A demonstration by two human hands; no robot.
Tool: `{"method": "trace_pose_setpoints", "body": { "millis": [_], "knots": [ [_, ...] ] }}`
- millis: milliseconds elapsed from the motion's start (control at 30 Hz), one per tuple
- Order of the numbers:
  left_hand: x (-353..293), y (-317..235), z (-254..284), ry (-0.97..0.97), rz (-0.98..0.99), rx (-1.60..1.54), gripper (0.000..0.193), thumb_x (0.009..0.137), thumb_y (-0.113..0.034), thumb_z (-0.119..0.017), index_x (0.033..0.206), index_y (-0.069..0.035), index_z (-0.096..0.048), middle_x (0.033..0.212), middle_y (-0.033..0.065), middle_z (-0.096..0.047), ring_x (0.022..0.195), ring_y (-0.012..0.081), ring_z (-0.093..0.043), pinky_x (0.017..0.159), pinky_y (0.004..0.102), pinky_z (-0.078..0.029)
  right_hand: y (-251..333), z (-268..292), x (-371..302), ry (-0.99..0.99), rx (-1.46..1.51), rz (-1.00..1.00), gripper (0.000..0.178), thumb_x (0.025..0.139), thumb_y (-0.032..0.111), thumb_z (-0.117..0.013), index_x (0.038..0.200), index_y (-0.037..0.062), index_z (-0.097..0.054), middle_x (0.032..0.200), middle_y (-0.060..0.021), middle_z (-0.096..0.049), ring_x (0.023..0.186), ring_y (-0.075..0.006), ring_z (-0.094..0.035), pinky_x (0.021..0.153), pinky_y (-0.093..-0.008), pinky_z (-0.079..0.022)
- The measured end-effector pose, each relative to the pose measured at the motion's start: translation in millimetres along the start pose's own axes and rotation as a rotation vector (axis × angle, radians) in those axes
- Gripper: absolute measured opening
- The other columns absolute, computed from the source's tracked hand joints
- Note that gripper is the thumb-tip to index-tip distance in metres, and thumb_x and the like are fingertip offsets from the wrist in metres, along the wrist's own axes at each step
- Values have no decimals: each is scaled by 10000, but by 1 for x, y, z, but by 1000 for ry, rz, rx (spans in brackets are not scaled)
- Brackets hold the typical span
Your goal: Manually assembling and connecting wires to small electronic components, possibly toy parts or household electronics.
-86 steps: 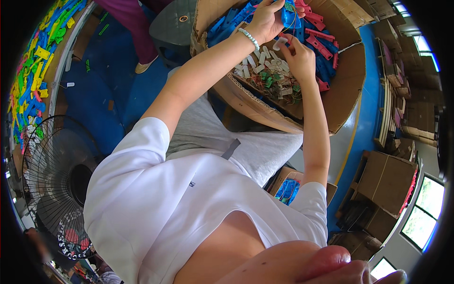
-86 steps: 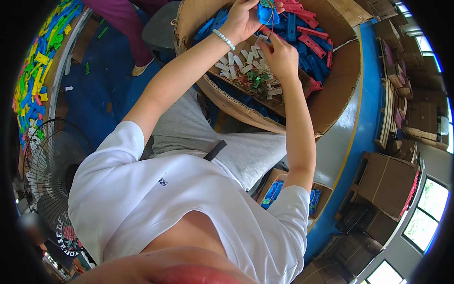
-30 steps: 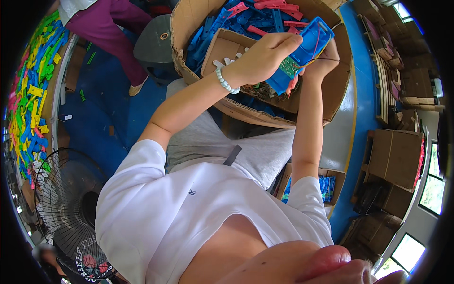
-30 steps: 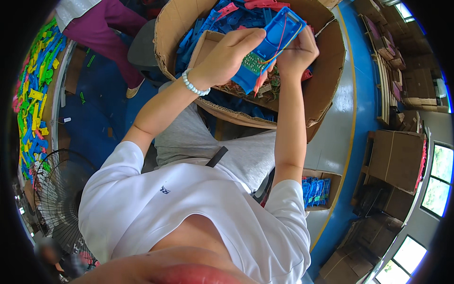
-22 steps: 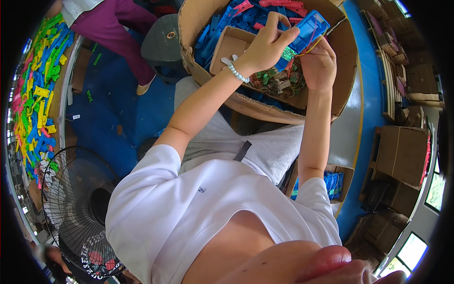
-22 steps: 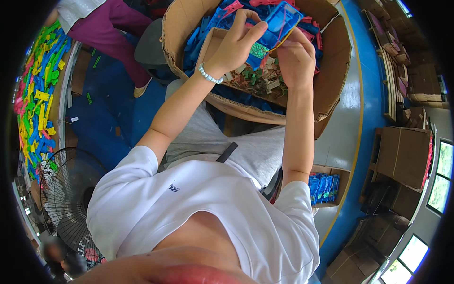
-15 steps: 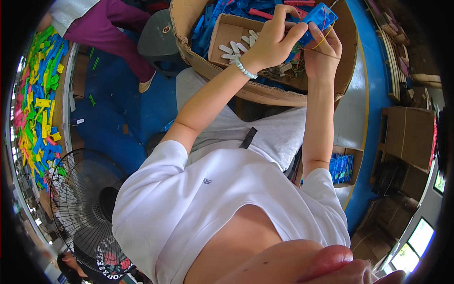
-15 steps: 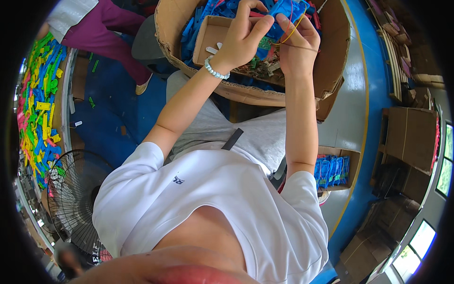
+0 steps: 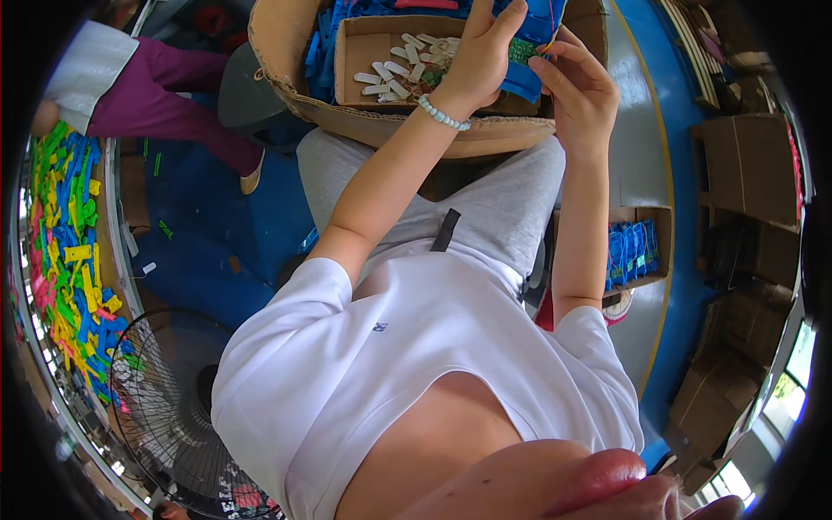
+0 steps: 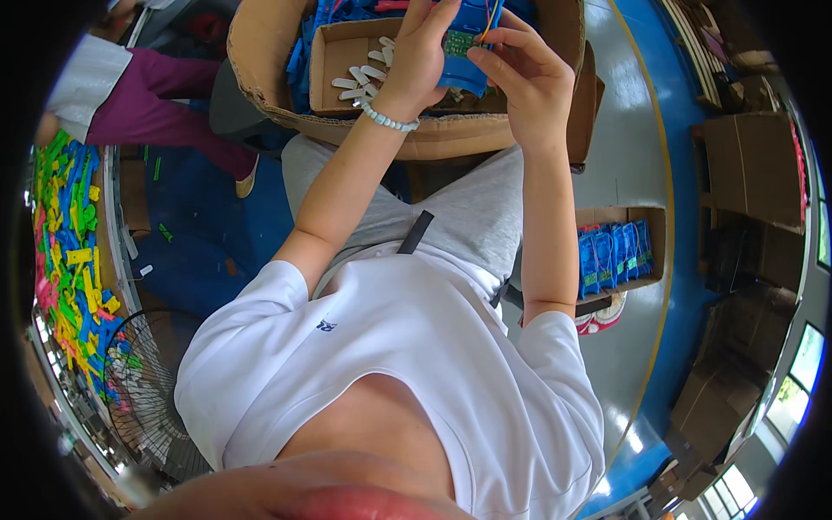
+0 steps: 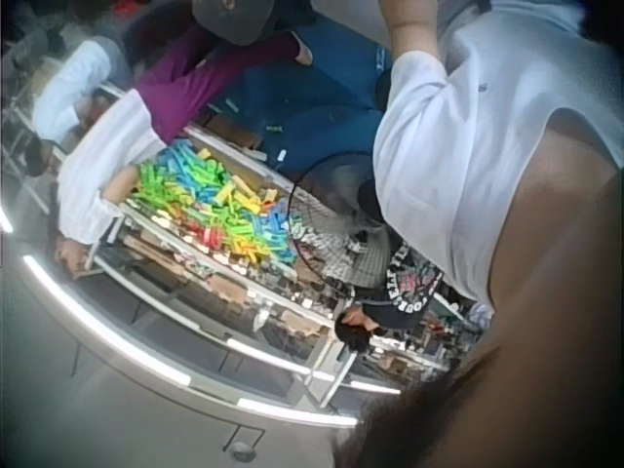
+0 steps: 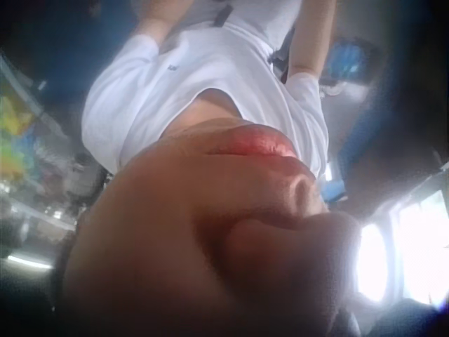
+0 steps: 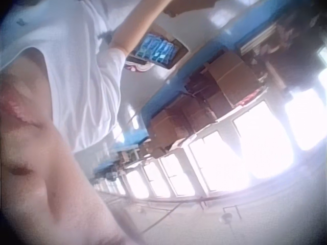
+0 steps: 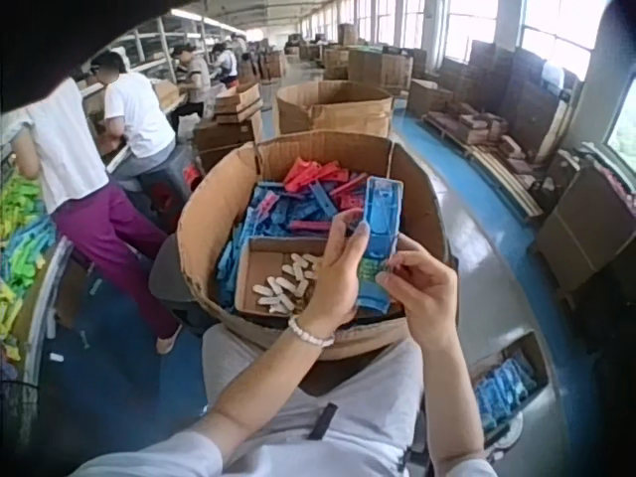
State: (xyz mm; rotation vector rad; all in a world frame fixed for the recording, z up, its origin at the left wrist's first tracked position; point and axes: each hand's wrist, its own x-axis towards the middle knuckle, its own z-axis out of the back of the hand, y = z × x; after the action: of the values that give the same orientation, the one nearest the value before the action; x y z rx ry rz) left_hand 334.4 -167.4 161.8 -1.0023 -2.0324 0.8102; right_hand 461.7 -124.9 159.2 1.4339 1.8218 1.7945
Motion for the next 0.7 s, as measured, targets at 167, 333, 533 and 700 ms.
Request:
{"method": "trace_pose_setpoints", "body": {
  "millis": [167,333,533,700],
  "knots": [
    [-10,22,-21,42,44,-12,258,1059,-259,-450,1235,-75,-494,1076,35,-592,934,83,-580,820,229,-483,5,20,-28,-248,24,-2,148,831,-99,-697,978,-79,-681,1129,-169,-688,778,-115,-627,633,-216,-467],
    [-24,25,-48,65,202,-95,245,1047,-285,-439,1115,-81,-557,848,80,-649,671,140,-643,596,244,-531,24,38,-52,-62,-23,-22,134,815,-36,-735,926,-42,-660,1477,-193,-416,1110,-174,-563,880,-291,-471],
    [-55,73,-78,-25,559,-253,406,1052,-365,-390,1055,-24,-612,804,93,-641,696,210,-639,669,357,-546,62,76,-135,-106,-496,-39,145,866,126,-748,832,-4,-695,1420,-215,-464,1173,-250,-567,909,-344,-477],
    [-132,133,-82,248,629,-238,353,1048,-360,-459,1155,-39,-561,1062,85,-653,951,161,-651,838,297,-544,49,85,-195,-530,-729,-211,435,777,196,-838,1117,20,-633,1176,-129,-667,1013,-259,-682,900,-346,-542]
  ]
}}
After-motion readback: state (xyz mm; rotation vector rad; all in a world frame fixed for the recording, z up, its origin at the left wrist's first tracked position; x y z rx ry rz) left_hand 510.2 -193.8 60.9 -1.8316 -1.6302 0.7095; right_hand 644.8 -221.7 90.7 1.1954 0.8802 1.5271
